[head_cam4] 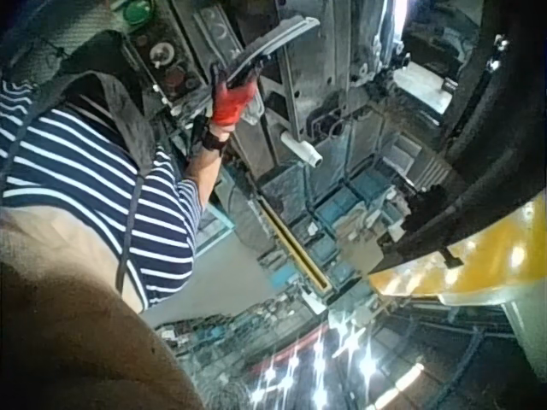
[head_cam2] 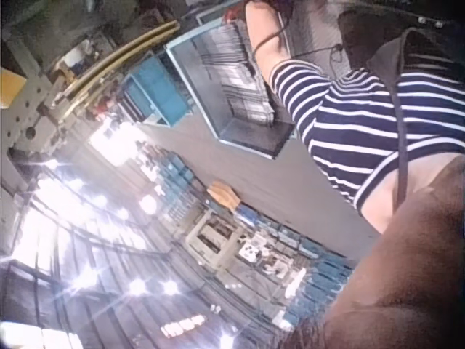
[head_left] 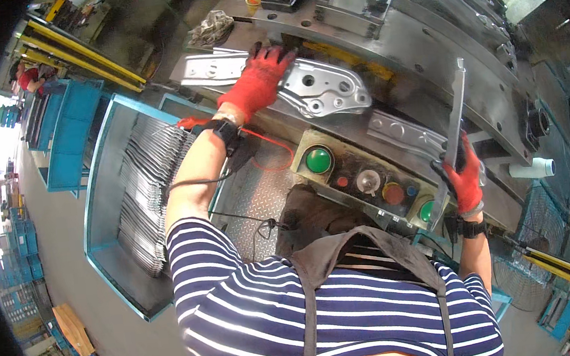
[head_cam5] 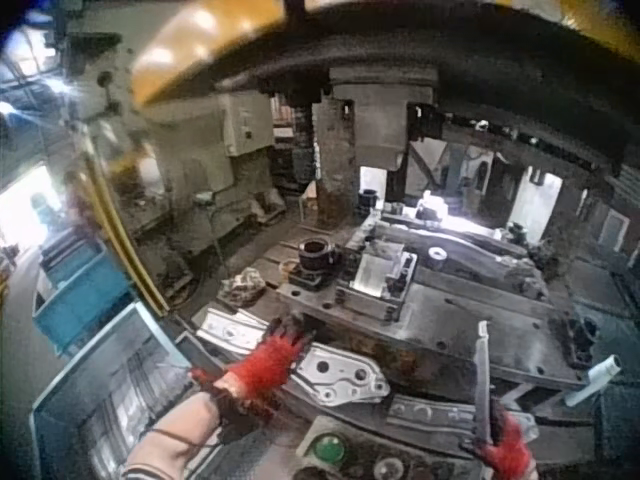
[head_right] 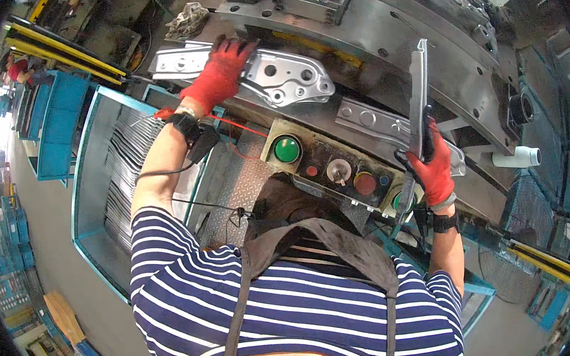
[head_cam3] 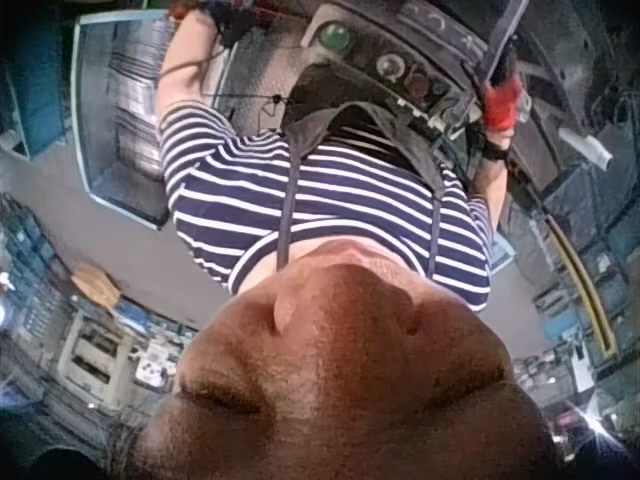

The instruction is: Operating an industrial metal press by placing components, activating the machine with safety buttons, and sorting the results into bins.

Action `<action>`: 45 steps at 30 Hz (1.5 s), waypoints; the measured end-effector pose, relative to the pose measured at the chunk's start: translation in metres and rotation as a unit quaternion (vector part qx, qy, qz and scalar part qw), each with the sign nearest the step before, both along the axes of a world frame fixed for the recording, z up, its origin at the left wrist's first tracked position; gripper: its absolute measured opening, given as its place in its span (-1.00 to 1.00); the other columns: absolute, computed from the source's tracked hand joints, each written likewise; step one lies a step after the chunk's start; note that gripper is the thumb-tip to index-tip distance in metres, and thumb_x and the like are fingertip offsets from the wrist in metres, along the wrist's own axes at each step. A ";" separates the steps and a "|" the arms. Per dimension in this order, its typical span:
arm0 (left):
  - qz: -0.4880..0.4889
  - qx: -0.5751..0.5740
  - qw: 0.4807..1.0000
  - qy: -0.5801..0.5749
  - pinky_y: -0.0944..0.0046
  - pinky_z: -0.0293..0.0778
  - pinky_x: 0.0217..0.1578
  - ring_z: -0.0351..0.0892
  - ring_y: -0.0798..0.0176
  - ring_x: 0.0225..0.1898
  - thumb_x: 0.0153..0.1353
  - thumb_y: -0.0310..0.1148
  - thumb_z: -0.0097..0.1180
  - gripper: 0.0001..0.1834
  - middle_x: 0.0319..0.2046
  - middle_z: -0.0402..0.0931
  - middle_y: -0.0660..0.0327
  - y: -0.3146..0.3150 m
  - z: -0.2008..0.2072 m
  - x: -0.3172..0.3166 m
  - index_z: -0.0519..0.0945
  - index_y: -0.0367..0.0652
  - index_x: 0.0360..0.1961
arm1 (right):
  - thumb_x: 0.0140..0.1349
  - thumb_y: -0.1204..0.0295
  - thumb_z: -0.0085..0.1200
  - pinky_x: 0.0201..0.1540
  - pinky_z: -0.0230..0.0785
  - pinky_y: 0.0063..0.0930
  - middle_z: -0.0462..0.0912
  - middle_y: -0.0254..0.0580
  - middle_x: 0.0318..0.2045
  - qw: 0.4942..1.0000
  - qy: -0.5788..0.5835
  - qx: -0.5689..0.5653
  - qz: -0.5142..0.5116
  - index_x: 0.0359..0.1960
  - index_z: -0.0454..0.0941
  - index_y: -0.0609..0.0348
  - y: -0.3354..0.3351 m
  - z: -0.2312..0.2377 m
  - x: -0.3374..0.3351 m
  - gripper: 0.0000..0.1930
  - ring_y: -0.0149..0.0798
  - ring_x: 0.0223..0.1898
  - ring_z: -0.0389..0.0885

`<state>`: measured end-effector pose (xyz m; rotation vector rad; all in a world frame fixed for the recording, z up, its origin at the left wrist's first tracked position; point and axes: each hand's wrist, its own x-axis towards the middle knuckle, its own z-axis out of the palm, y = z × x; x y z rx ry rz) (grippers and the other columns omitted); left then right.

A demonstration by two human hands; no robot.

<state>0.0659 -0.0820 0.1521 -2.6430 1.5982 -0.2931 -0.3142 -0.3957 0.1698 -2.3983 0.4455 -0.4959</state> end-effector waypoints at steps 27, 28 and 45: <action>0.096 -0.003 0.990 0.100 -0.36 -0.31 0.34 -0.21 -0.31 0.42 -0.39 -0.08 0.49 0.30 0.41 -0.09 -0.02 -0.008 -0.015 -0.008 -0.02 0.10 0.44 | 0.10 0.16 0.21 -0.05 0.41 -0.13 0.53 0.05 -0.17 0.885 0.131 -0.441 0.072 0.14 0.45 -0.07 -0.196 0.159 0.301 -0.47 0.08 -0.06 0.53; 0.099 -0.051 0.987 0.111 -0.35 -0.30 0.34 -0.21 -0.33 0.41 -0.39 -0.13 0.50 0.31 0.41 -0.10 -0.02 -0.001 -0.022 -0.010 -0.02 0.08 0.44 | 0.11 0.16 0.20 -0.05 0.41 -0.13 0.53 0.05 -0.17 0.892 0.131 -0.425 0.080 0.15 0.45 -0.09 -0.210 0.150 0.313 -0.47 0.07 -0.06 0.53; 0.185 -0.225 0.927 0.236 -0.23 0.02 0.28 0.10 -0.31 0.27 -0.06 -0.18 0.31 -0.09 0.26 0.15 -0.18 0.048 -0.112 -0.093 0.19 -0.27 0.30 | 0.25 0.38 0.07 -0.06 0.43 -0.18 0.54 0.04 -0.11 0.910 0.131 -0.353 0.172 0.22 0.39 -0.11 -0.247 0.121 0.370 -0.53 0.04 -0.06 0.50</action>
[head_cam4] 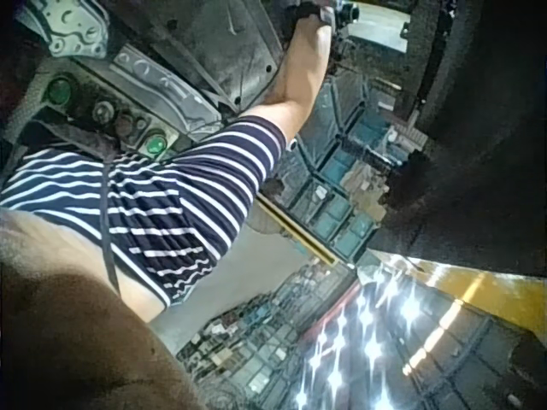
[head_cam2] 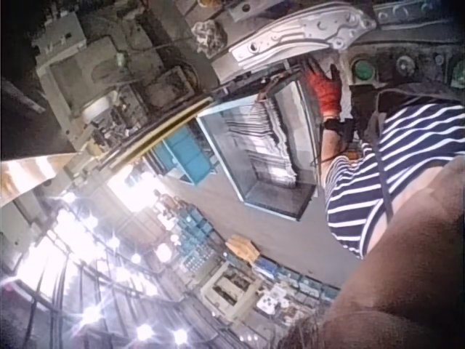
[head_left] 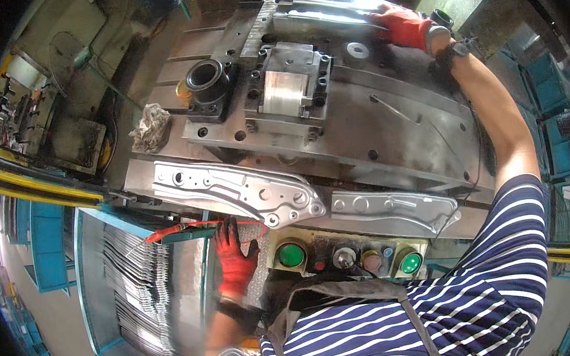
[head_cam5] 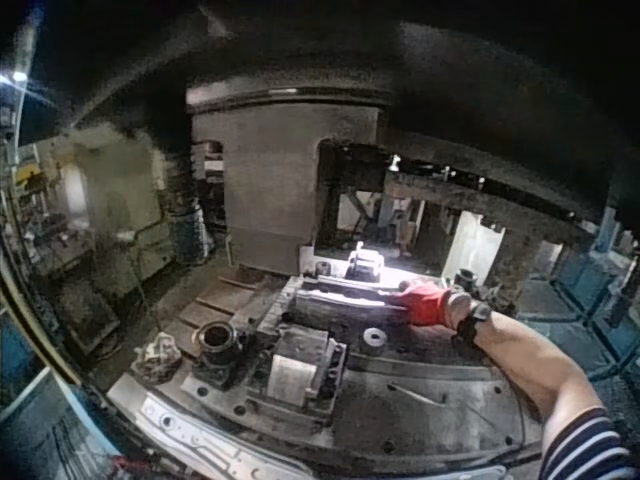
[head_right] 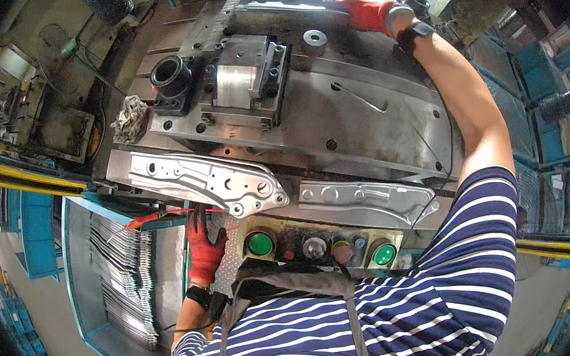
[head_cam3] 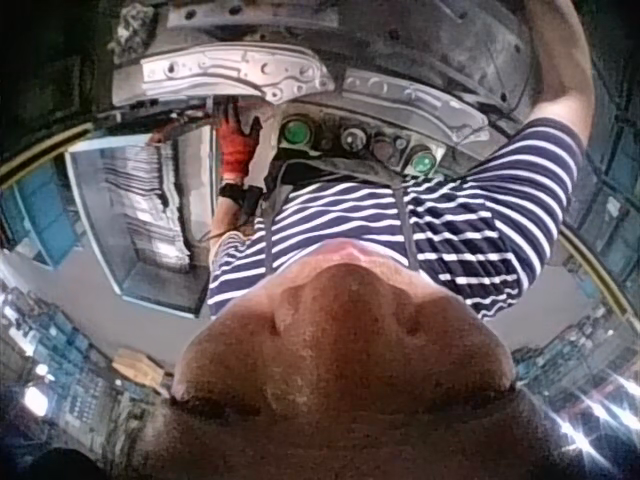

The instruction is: Operating an industrial metal press by placing components, activating the machine with safety buttons, and sorting the results into bins.

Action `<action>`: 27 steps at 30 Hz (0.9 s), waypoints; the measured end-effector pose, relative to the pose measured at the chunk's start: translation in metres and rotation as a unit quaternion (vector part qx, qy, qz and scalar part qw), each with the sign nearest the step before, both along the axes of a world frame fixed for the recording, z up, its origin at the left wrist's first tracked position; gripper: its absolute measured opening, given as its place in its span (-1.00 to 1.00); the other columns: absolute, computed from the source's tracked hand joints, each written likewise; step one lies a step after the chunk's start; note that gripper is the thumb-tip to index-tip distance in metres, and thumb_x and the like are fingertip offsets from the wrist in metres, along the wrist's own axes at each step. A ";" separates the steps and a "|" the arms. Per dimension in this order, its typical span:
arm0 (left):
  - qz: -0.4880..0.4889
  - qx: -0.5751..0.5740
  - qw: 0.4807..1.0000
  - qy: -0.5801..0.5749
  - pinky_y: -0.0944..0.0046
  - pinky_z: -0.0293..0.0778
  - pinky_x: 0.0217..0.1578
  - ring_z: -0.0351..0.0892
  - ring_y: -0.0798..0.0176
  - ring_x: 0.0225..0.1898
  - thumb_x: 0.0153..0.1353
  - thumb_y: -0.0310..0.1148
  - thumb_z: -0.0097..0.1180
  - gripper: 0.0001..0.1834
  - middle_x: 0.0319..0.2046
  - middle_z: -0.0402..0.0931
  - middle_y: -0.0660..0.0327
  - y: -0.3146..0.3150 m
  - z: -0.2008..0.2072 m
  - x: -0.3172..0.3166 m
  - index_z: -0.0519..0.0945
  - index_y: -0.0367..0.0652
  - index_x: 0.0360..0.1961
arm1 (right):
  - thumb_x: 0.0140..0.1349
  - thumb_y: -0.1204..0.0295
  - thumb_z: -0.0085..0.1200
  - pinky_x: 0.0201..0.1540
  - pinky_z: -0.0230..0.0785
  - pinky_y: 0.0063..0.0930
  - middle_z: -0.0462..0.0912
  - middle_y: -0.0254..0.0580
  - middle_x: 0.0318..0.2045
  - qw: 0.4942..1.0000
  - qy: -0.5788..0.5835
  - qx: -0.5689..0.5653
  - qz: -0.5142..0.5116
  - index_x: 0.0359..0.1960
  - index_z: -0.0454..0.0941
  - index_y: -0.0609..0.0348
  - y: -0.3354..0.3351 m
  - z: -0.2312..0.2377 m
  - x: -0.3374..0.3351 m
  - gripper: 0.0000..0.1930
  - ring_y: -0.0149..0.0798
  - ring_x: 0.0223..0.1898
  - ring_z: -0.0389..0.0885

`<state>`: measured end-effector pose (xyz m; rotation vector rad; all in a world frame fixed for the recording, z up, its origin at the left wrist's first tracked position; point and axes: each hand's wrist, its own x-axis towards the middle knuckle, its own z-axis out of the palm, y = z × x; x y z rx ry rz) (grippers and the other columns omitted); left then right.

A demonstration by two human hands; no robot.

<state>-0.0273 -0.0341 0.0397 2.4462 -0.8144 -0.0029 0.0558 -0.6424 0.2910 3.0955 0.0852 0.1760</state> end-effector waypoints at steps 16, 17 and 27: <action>0.022 -0.145 0.909 0.390 0.13 0.31 0.16 0.38 -0.02 0.16 -0.02 -0.28 0.37 -0.10 0.16 0.36 -0.07 -0.009 -0.058 -0.027 0.18 -0.23 0.33 | 0.35 0.25 -0.16 0.26 0.23 -0.12 0.34 0.13 0.20 0.979 0.053 -0.040 -0.193 0.30 0.21 -0.05 0.048 -0.002 -0.003 -0.52 0.08 0.24 0.32; 0.028 -0.145 0.883 0.446 0.17 0.33 0.14 0.36 0.09 0.19 -0.02 -0.29 0.39 -0.04 0.18 0.36 -0.03 -0.009 -0.073 -0.026 0.12 -0.20 0.37 | 0.37 0.21 -0.18 0.32 0.14 -0.10 0.27 0.17 0.26 0.973 0.064 -0.050 -0.214 0.34 0.17 -0.09 0.035 -0.006 -0.011 -0.50 0.12 0.29 0.25; -0.019 -0.199 0.831 0.519 0.22 0.43 0.07 0.52 0.18 0.02 -0.04 -0.62 0.27 -0.29 0.01 0.52 0.17 -0.050 -0.054 -0.042 0.33 -0.20 0.20 | 0.26 0.24 0.09 0.24 0.24 -0.21 0.41 0.19 0.17 0.944 -0.254 0.184 -0.105 0.29 0.23 0.21 0.080 -0.011 -0.303 -0.40 0.08 0.18 0.42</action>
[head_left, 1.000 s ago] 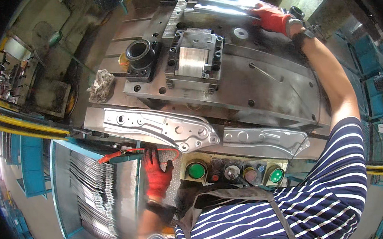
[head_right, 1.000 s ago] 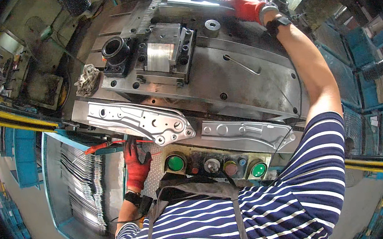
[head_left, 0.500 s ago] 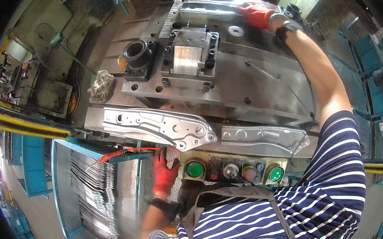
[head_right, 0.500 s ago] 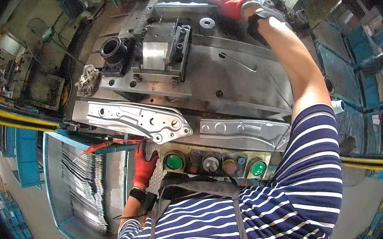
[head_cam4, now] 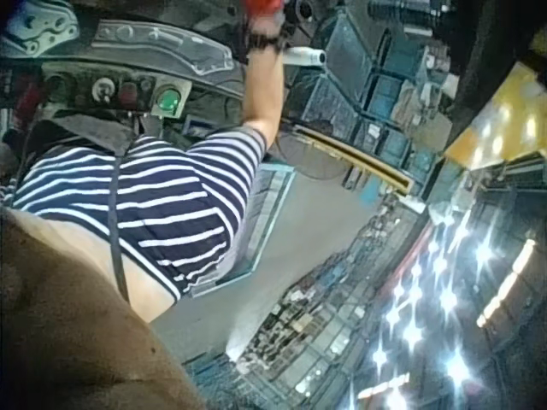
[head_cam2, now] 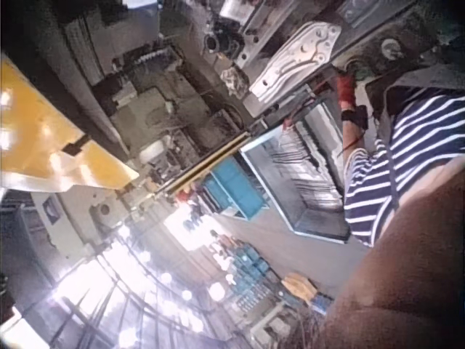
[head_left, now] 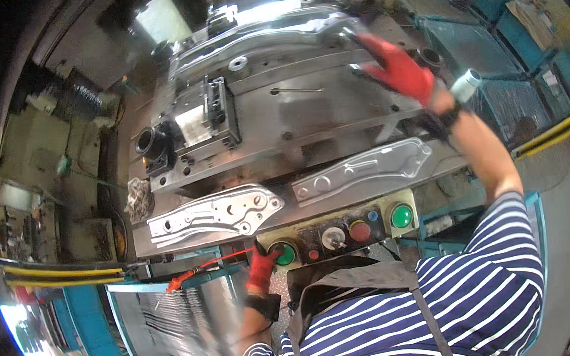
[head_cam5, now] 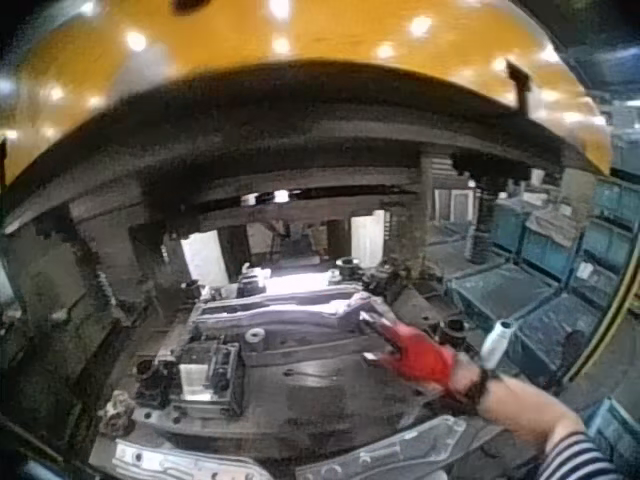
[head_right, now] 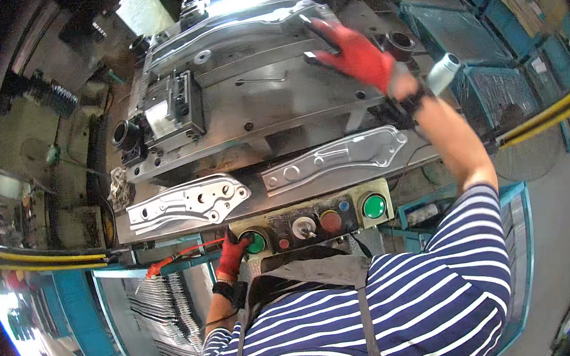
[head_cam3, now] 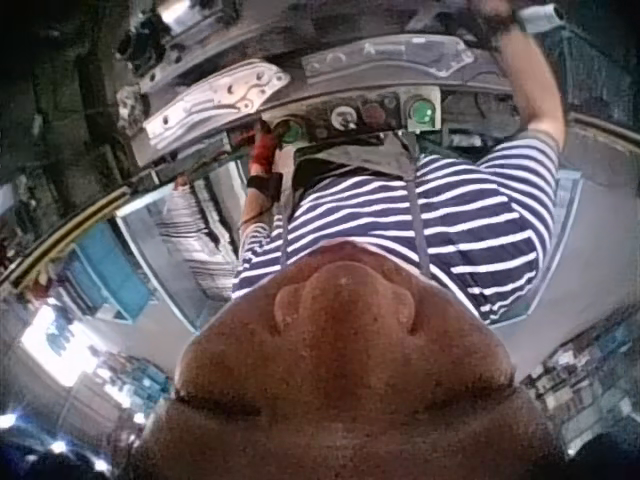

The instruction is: Operating an industrial metal press by placing components, activating the machine with safety buttons, and sorting the results into bins.

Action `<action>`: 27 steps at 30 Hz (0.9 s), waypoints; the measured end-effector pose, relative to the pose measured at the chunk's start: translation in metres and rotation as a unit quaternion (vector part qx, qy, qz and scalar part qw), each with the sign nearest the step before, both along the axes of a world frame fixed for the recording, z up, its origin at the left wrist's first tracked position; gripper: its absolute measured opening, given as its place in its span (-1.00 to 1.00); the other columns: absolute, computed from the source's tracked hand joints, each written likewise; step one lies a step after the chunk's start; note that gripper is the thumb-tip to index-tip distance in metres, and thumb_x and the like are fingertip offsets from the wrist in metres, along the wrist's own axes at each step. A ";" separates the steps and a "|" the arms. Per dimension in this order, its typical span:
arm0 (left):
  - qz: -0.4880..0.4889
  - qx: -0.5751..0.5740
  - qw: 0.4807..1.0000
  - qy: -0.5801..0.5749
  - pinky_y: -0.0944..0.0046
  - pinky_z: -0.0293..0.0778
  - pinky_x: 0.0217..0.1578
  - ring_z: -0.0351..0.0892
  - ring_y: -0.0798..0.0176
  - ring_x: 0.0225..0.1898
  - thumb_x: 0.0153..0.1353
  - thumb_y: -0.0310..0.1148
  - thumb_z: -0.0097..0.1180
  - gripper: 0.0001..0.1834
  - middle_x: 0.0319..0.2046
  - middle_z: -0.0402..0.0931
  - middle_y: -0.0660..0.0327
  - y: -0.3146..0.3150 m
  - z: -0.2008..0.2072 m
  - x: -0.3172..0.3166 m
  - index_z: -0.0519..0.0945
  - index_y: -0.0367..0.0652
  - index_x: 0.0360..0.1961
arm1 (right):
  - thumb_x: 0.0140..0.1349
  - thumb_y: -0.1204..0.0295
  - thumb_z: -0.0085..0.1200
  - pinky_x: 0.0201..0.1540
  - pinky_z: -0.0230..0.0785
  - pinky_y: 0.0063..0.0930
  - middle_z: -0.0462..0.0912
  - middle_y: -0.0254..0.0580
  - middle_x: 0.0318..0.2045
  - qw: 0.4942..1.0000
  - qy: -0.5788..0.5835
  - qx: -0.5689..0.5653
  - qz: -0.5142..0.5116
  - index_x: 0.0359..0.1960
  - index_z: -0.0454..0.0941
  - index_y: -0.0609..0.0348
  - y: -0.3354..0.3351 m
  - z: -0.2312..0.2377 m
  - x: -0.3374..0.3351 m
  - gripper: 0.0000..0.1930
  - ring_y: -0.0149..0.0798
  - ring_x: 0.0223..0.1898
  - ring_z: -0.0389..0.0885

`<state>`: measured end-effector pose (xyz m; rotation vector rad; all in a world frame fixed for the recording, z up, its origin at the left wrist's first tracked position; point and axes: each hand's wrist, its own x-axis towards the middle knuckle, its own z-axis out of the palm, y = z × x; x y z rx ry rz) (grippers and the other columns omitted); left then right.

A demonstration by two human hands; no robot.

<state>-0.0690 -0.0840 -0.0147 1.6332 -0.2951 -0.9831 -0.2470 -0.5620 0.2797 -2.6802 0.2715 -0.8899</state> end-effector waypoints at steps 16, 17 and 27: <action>-0.070 0.078 0.982 -0.155 0.22 0.38 0.11 0.47 0.21 0.06 -0.05 -0.55 0.35 -0.23 0.06 0.48 0.16 0.024 -0.053 0.020 0.27 -0.21 0.21 | -0.04 0.30 0.37 0.03 0.43 -0.22 0.60 0.03 -0.04 0.819 0.139 0.465 -0.308 0.10 0.38 0.26 0.191 -0.311 -0.235 -0.34 -0.02 -0.02 0.58; -0.066 0.075 0.983 -0.156 0.23 0.38 0.11 0.47 0.21 0.06 -0.07 -0.57 0.36 -0.23 0.06 0.49 0.16 0.022 -0.058 0.023 0.28 -0.21 0.21 | -0.06 0.31 0.37 0.03 0.43 -0.21 0.60 0.04 -0.05 0.823 0.133 0.462 -0.302 0.08 0.39 0.25 0.186 -0.312 -0.234 -0.36 -0.02 -0.02 0.58; -0.067 0.162 0.970 -0.171 0.19 0.41 0.09 0.49 0.08 0.08 -0.25 -0.47 0.50 -0.11 0.03 0.52 0.01 -0.011 -0.048 0.022 0.31 -0.32 0.16 | -0.07 0.14 0.37 -0.10 0.47 -0.11 0.65 0.12 -0.17 0.863 0.187 0.374 -0.283 -0.13 0.59 0.24 0.165 -0.365 -0.261 -0.48 0.11 -0.11 0.61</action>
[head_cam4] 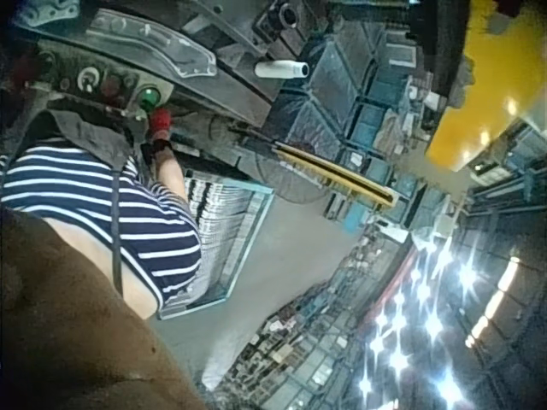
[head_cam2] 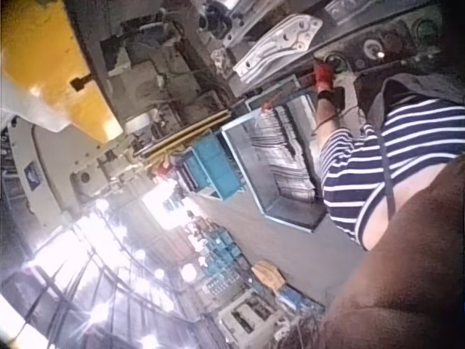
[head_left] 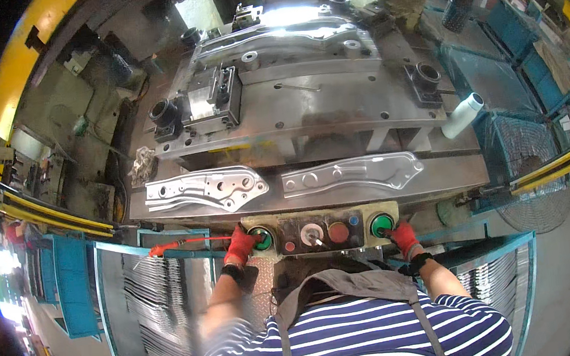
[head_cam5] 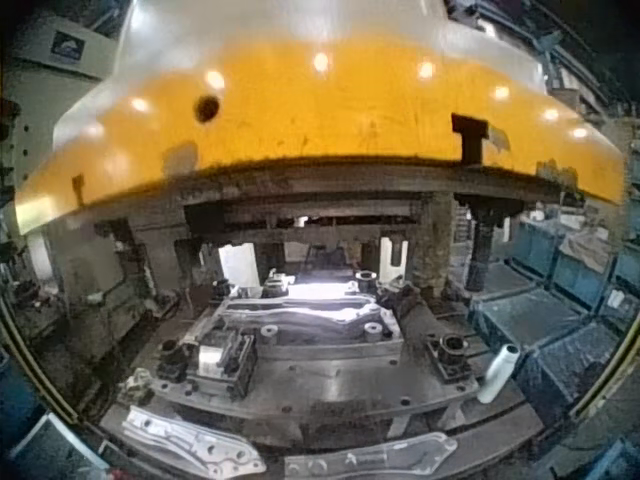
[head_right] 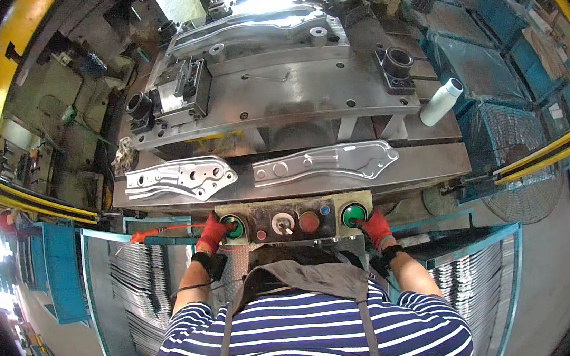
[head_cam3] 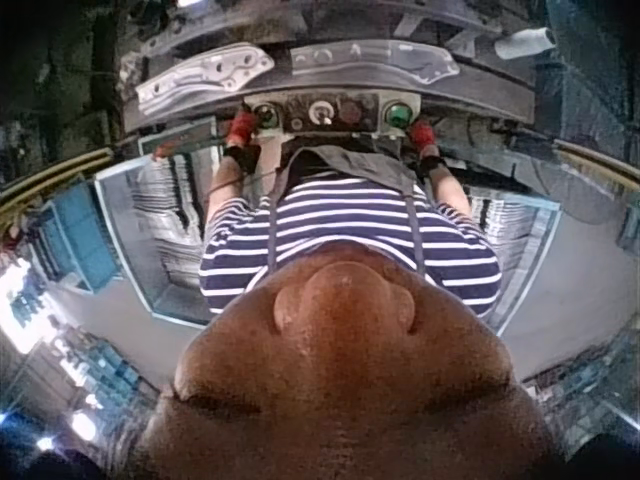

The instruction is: Operating an industrial metal press by placing components, activating the machine with safety buttons, and sorting the results into bins.

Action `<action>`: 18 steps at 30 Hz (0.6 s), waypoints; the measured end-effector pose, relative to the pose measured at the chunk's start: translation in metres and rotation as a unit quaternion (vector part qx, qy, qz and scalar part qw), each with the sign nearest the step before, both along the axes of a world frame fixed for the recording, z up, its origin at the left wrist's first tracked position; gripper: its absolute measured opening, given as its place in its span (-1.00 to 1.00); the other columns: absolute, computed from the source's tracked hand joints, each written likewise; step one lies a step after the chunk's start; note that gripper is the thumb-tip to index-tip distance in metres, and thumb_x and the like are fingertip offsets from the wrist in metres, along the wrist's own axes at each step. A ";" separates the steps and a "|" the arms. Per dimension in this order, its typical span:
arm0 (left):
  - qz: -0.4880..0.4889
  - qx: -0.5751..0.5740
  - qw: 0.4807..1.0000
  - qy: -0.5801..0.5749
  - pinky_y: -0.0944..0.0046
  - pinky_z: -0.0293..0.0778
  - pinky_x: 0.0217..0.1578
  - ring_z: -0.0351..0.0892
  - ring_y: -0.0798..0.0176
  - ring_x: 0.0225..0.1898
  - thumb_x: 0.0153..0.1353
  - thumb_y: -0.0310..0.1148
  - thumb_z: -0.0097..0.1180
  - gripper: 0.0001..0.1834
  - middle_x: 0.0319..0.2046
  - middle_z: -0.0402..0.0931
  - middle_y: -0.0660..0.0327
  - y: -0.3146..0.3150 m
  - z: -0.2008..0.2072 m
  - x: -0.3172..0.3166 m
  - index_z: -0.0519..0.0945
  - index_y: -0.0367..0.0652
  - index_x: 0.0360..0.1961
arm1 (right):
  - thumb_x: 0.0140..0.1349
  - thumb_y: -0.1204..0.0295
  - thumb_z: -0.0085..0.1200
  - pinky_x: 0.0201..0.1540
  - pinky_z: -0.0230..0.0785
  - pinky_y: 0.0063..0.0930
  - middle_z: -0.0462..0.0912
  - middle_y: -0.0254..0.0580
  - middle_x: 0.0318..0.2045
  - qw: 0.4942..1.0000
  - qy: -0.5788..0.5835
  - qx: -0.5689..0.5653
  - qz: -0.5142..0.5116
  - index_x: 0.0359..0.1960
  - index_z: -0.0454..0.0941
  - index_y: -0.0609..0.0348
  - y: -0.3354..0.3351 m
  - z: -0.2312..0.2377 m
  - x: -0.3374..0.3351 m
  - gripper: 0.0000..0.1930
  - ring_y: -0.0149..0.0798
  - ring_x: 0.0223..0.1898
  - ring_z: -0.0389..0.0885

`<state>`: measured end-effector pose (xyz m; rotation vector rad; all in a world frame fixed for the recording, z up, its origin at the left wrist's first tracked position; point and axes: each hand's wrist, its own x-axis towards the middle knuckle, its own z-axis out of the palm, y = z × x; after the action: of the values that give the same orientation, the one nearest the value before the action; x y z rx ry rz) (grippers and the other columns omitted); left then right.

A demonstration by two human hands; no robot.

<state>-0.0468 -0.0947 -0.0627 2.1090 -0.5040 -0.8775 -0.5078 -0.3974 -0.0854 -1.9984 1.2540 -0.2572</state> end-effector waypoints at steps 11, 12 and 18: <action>0.016 0.026 0.999 0.023 0.17 0.42 0.05 0.49 0.06 0.09 -0.20 -0.41 0.49 -0.11 0.05 0.49 -0.06 0.009 -0.002 0.004 0.27 -0.33 0.18 | -0.02 0.26 0.38 -0.17 0.46 -0.26 0.68 0.08 -0.24 0.993 -0.055 0.105 -0.008 -0.16 0.59 0.35 0.002 0.033 0.017 -0.54 -0.09 -0.20 0.66; 0.014 0.026 0.999 0.013 0.17 0.42 0.05 0.49 0.07 0.09 -0.21 -0.40 0.50 -0.11 0.05 0.49 -0.06 0.010 -0.011 0.008 0.28 -0.33 0.17 | -0.02 0.27 0.37 -0.16 0.45 -0.26 0.68 0.07 -0.24 0.994 -0.068 0.091 -0.006 -0.16 0.59 0.36 0.001 0.026 0.016 -0.54 -0.12 -0.20 0.66; 0.040 -0.013 0.998 -0.044 0.20 0.48 -0.03 0.54 0.22 -0.06 -0.17 -0.55 0.43 -0.33 -0.07 0.58 0.17 0.036 -0.061 0.020 0.46 -0.22 0.06 | 0.03 0.26 0.34 -0.14 0.44 -0.27 0.66 0.09 -0.21 0.993 -0.041 0.106 0.020 -0.11 0.53 0.34 0.006 0.056 0.028 -0.53 -0.06 -0.20 0.64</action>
<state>-0.0269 -0.0587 -0.1238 2.1356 -0.4713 -0.7325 -0.4799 -0.3916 -0.0299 -1.8111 1.1391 -0.1784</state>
